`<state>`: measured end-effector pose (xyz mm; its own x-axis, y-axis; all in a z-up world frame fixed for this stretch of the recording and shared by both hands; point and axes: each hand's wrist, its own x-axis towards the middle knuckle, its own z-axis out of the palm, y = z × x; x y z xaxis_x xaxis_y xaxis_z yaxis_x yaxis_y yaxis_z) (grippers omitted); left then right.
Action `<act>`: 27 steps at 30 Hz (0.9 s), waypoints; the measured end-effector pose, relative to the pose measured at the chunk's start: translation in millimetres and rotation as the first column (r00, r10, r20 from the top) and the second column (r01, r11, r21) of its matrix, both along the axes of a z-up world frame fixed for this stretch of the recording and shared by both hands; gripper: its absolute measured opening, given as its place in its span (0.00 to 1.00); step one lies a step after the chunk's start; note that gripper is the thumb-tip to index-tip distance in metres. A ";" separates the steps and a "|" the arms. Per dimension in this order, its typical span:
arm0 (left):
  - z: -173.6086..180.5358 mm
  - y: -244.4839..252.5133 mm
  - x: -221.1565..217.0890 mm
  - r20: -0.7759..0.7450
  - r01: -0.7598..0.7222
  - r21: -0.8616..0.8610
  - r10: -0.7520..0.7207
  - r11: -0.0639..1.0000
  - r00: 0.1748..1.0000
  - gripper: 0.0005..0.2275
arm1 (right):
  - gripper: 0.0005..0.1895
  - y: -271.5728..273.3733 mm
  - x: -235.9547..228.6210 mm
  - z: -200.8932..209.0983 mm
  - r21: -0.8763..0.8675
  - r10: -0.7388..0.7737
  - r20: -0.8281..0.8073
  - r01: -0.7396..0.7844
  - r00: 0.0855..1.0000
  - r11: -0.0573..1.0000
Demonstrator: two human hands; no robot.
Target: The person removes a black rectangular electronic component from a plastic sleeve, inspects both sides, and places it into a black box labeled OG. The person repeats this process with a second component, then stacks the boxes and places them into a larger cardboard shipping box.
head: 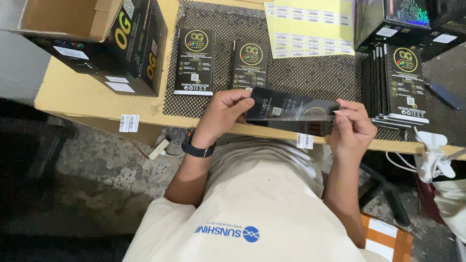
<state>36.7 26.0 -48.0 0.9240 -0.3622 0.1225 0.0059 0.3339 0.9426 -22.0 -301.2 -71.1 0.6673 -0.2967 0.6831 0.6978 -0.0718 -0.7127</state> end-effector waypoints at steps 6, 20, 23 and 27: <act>0.6 -2.1 -2.4 -0.006 0.059 -0.018 -0.060 0.998 0.998 0.08 | 0.05 -3.2 -6.6 -5.1 0.081 -0.015 -0.071 0.020 0.997 0.997; 42.3 7.1 -13.9 -0.045 0.142 0.228 -0.135 0.963 0.990 0.10 | 0.01 16.7 -1.2 82.0 -0.195 0.041 0.033 -0.034 0.999 0.980; 44.8 7.7 -13.1 -0.007 0.150 0.206 -0.152 0.967 0.988 0.11 | 0.03 19.3 -14.9 94.5 -0.283 0.008 0.137 0.032 0.991 0.959; 45.8 8.1 -14.4 -0.035 0.137 0.204 -0.132 0.969 0.991 0.09 | 0.05 14.8 -33.2 102.3 -0.484 0.104 0.299 0.057 0.948 0.873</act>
